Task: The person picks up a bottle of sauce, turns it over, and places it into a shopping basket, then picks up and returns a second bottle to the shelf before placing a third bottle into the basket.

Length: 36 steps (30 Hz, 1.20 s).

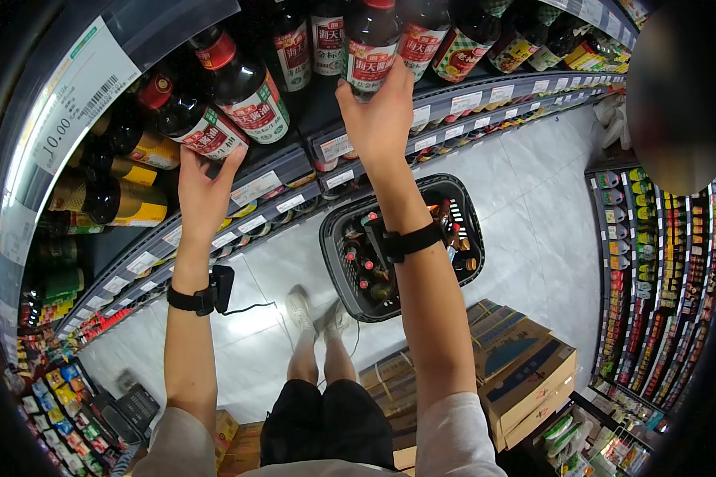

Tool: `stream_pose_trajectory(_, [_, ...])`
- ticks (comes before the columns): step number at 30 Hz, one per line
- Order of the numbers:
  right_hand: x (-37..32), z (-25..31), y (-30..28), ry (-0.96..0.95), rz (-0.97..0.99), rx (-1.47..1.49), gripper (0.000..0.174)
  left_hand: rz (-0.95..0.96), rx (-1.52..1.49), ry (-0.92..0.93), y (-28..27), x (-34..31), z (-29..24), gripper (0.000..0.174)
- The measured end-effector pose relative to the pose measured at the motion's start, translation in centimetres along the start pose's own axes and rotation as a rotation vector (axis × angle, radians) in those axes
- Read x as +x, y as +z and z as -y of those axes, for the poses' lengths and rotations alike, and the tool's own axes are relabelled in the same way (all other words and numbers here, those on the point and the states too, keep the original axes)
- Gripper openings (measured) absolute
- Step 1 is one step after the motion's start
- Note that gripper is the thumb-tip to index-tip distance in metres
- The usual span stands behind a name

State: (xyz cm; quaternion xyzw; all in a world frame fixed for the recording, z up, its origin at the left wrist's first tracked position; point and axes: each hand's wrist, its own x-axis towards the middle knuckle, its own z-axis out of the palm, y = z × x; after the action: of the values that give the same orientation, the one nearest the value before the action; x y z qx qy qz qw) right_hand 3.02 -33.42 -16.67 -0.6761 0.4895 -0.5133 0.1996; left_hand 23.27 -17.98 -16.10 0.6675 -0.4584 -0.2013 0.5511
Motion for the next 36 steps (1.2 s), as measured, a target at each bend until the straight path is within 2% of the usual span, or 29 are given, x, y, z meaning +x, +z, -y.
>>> stream_pose_trajectory(5, [-0.4,0.1,-0.1,-0.009,-0.033,-0.096,0.073,-0.005,0.019,0.002,-0.2,0.1,0.5,0.057])
stream_pose_trajectory(8, [-1.1,0.9,-0.3,0.049,-0.037,-0.006,0.071,-0.021,0.043,0.008,-0.1,0.1,0.8,0.056])
stream_pose_trajectory(11, [-2.7,2.2,0.2,-0.157,-0.223,-0.191,0.062,-0.026,0.04,0.014,0.0,0.1,1.0,0.055])
stream_pose_trajectory(12, [-3.4,2.1,0.3,-0.264,-0.233,-0.147,0.053,-0.027,0.034,0.014,0.0,0.1,1.1,0.055])
stream_pose_trajectory(13, [-4.4,3.6,0.3,-0.209,-0.196,0.004,0.05,-0.029,0.038,0.014,0.0,0.1,1.0,0.055])
stream_pose_trajectory(15, [-5.9,5.1,0.4,-0.19,0.014,0.22,0.057,-0.028,0.047,0.017,0.0,0.1,0.7,0.054])
stream_pose_trajectory(18, [-6.1,6.4,2.0,-0.26,0.19,0.178,0.073,-0.021,0.087,-0.015,-0.2,0.0,0.0,0.054])
stream_pose_trajectory(21, [-5.8,6.5,3.4,-0.232,0.285,0.184,0.078,-0.021,0.022,0.029,-0.1,0.3,0.7,0.053])
stream_pose_trajectory(25, [-5.5,5.9,3.7,-0.148,0.294,0.15,0.078,-0.01,0.001,0.019,-0.1,0.2,1.0,0.053])
stream_pose_trajectory(29, [-5.8,5.2,4.0,-0.24,0.184,0.117,0.072,-0.006,-0.015,0.018,0.0,0.3,1.0,0.052])
stream_pose_trajectory(36, [-5.1,3.5,2.7,-0.225,0.111,0.114,0.066,-0.034,0.018,0.018,0.0,0.1,0.5,0.053])
